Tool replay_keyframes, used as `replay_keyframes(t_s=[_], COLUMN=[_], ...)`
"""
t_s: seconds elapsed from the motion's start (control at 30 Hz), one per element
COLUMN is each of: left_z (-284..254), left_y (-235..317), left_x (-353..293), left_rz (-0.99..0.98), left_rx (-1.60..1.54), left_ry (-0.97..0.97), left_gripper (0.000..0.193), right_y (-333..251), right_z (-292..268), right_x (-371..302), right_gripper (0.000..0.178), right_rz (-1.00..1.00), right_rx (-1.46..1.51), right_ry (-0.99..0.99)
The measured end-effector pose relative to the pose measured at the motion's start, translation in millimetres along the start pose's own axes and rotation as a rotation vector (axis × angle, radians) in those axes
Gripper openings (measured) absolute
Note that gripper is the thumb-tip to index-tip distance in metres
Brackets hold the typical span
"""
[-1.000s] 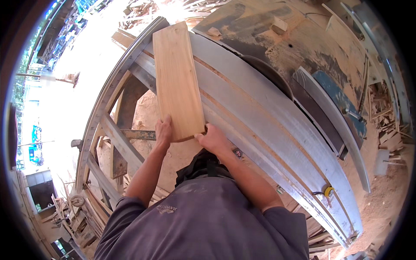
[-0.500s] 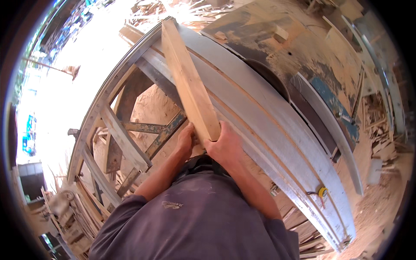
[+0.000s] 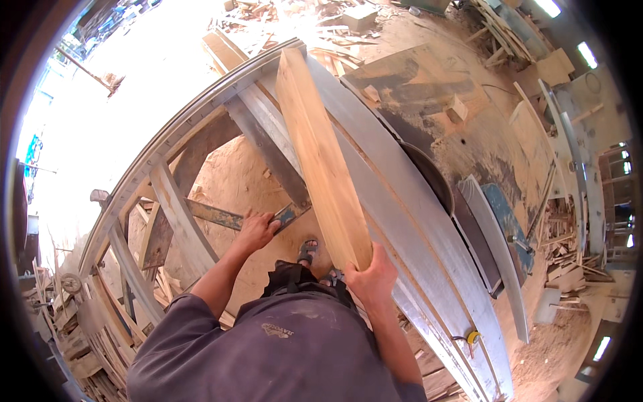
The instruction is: The person measures a piece of wood with a tape measure and marks it with a pencil. They then use a table saw to cut the wood along the marked line. The person repeats the measuring and cutting process on the resulting pieces.
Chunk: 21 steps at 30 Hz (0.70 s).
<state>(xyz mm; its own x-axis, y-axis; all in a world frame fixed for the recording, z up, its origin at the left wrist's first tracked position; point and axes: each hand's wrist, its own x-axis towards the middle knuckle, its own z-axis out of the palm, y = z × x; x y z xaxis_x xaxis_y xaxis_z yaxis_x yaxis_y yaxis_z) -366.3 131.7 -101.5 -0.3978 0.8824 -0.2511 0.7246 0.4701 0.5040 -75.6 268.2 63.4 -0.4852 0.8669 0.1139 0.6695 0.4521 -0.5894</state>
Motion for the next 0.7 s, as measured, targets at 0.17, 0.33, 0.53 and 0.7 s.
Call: replay_keyframes(t_s=[0.17,0.33,0.53,0.7], left_z=[-2,3,7,11], left_y=[5,8,22,33], left_x=[27,29,25,24], left_rz=[-0.106,-0.175,-0.179,-0.242], left_rx=[0.034,0.076,0.115,0.159], left_ry=[-0.256,-0.268,-0.252,-0.263], left_gripper=[0.059,0.062,0.062,0.066], right_y=[-8,-7,6,33], right_z=[5,15,4,-27], right_x=[-2,-11,-25,-46], right_gripper=[0.051,0.051,0.052,0.057], right_rz=[0.077,0.063,0.059,0.061], right_rx=[0.128,0.126,0.137,0.166], right_ry=[0.006,0.05,0.129,0.157])
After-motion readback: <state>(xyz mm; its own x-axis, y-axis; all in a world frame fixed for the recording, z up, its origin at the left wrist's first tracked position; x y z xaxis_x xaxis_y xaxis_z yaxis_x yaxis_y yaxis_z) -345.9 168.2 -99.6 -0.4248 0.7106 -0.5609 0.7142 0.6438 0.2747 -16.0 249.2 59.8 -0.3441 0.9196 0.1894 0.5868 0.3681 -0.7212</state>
